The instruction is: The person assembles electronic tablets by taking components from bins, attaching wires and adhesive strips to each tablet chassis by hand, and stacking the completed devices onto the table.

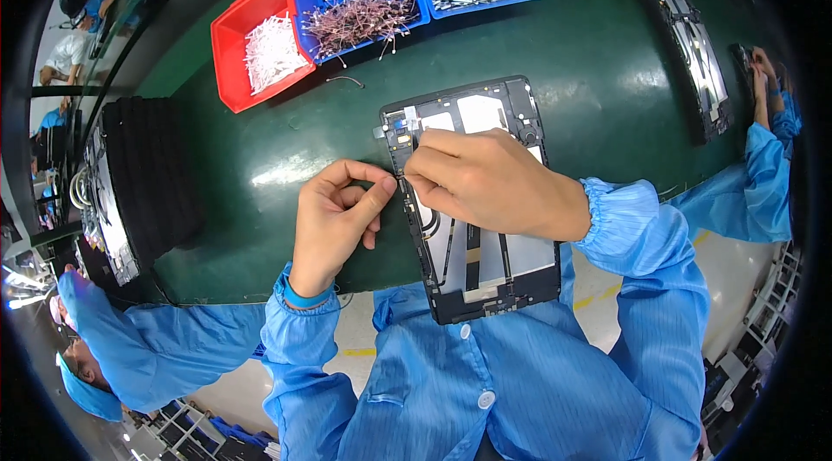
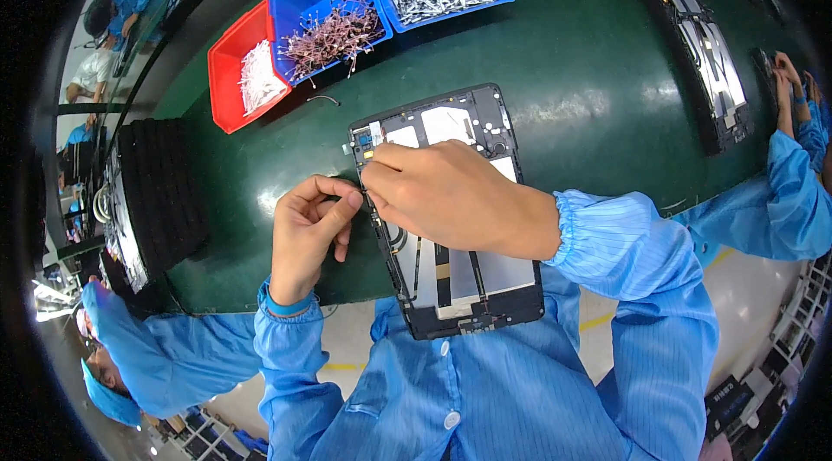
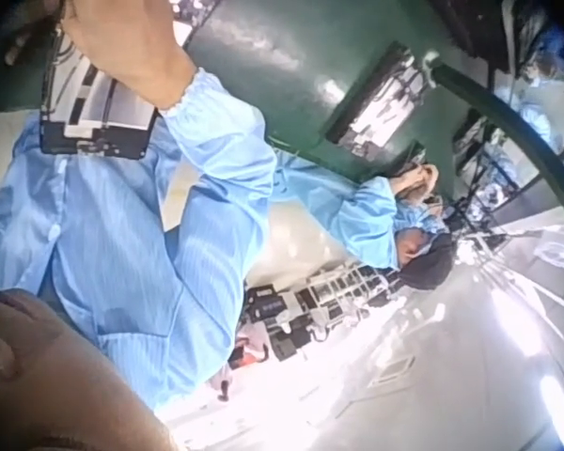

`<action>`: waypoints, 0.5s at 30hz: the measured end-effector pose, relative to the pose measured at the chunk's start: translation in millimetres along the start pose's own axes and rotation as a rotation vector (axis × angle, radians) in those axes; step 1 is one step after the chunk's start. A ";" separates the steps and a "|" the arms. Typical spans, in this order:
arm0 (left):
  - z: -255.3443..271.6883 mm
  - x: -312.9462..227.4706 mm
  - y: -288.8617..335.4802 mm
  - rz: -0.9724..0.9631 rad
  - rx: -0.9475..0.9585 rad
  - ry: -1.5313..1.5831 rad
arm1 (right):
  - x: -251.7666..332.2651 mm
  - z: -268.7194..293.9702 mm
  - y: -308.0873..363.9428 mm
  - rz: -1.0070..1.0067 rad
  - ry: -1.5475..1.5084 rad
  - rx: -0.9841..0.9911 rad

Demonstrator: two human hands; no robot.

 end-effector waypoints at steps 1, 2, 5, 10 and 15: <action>0.0 0.0 0.0 0.003 -0.008 -0.006 | -0.5 -0.4 0.3 0.002 0.006 0.002; 0.0 0.0 -0.1 0.005 -0.016 -0.013 | -0.8 -0.4 0.4 -0.002 0.006 0.000; -1.2 -1.2 0.2 0.019 -0.039 -0.029 | -1.3 -0.8 1.0 0.006 0.001 -0.012; -4.5 1.9 2.8 -0.018 -0.071 -0.064 | -1.7 -2.7 2.1 0.017 0.017 -0.028; -11.1 4.4 6.1 -0.069 -0.122 -0.064 | 0.4 -0.6 2.4 0.011 0.050 -0.018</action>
Point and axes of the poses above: each hand's wrist, its own y-axis away from the middle knuckle, its own z-axis out of the back of the hand, x = y × z, the point moved 1 cm from there along -y, towards the middle knuckle, and after that the axes turned 4 degrees about z, right-handed, at the moved point
